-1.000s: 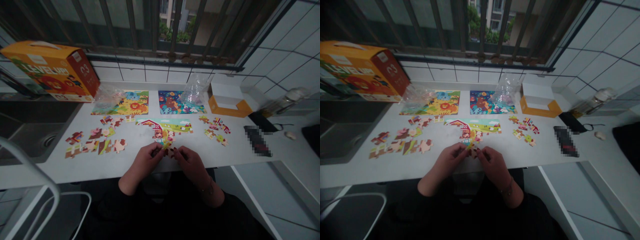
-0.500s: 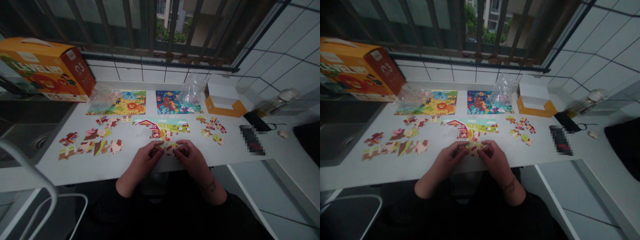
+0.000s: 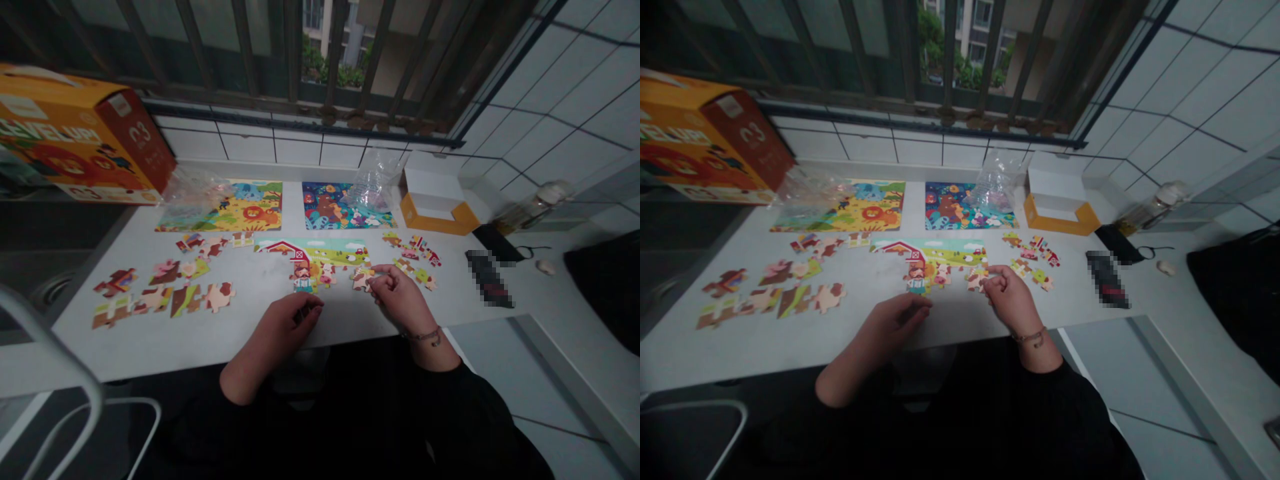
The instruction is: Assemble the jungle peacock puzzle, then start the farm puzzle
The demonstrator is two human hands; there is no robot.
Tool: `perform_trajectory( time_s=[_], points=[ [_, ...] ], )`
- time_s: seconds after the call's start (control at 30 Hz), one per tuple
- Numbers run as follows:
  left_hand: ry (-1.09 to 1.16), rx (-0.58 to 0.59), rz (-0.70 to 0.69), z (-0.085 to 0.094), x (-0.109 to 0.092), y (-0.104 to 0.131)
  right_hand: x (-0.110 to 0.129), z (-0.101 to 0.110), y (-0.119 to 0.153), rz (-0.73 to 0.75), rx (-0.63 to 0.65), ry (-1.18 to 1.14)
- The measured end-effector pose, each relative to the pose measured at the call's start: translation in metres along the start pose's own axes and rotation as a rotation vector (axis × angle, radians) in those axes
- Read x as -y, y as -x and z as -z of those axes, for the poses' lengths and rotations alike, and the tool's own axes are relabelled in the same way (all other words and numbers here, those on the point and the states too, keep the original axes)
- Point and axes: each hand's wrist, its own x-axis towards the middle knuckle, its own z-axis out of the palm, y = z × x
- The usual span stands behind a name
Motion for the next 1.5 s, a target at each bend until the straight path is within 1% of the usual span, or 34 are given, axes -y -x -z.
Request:
perform_trajectory(
  time_s=[0.13,0.37,0.53,0.63,0.77,0.9,0.97,1.17,1.5],
  points=[
    [-0.004,0.002,-0.033,0.000,0.001,0.000,-0.002,0.001,0.002,-0.022,-0.016,-0.033],
    [-0.027,-0.002,-0.054,-0.004,0.009,0.000,-0.015,0.008,0.003,-0.103,-0.124,-0.054],
    [-0.031,0.006,-0.055,-0.003,0.007,0.000,-0.018,0.008,-0.001,-0.117,-0.122,-0.238],
    [-0.034,0.008,-0.056,-0.003,0.006,0.000,-0.014,0.005,-0.005,-0.105,-0.111,-0.227],
    [-0.043,0.009,-0.061,-0.003,0.005,-0.001,-0.008,0.000,-0.013,-0.090,-0.116,-0.135],
    [-0.049,0.006,-0.073,-0.003,0.005,-0.001,-0.002,-0.004,-0.018,-0.070,-0.132,0.026],
    [-0.051,0.007,-0.076,-0.002,0.005,-0.001,0.000,-0.005,-0.018,-0.044,-0.161,0.145],
    [-0.057,0.006,-0.081,-0.003,0.005,-0.001,0.009,-0.012,-0.017,0.110,-0.288,0.556],
    [-0.047,0.002,-0.106,-0.004,0.006,0.000,0.016,-0.030,-0.012,0.122,-0.350,0.909]
  ],
)
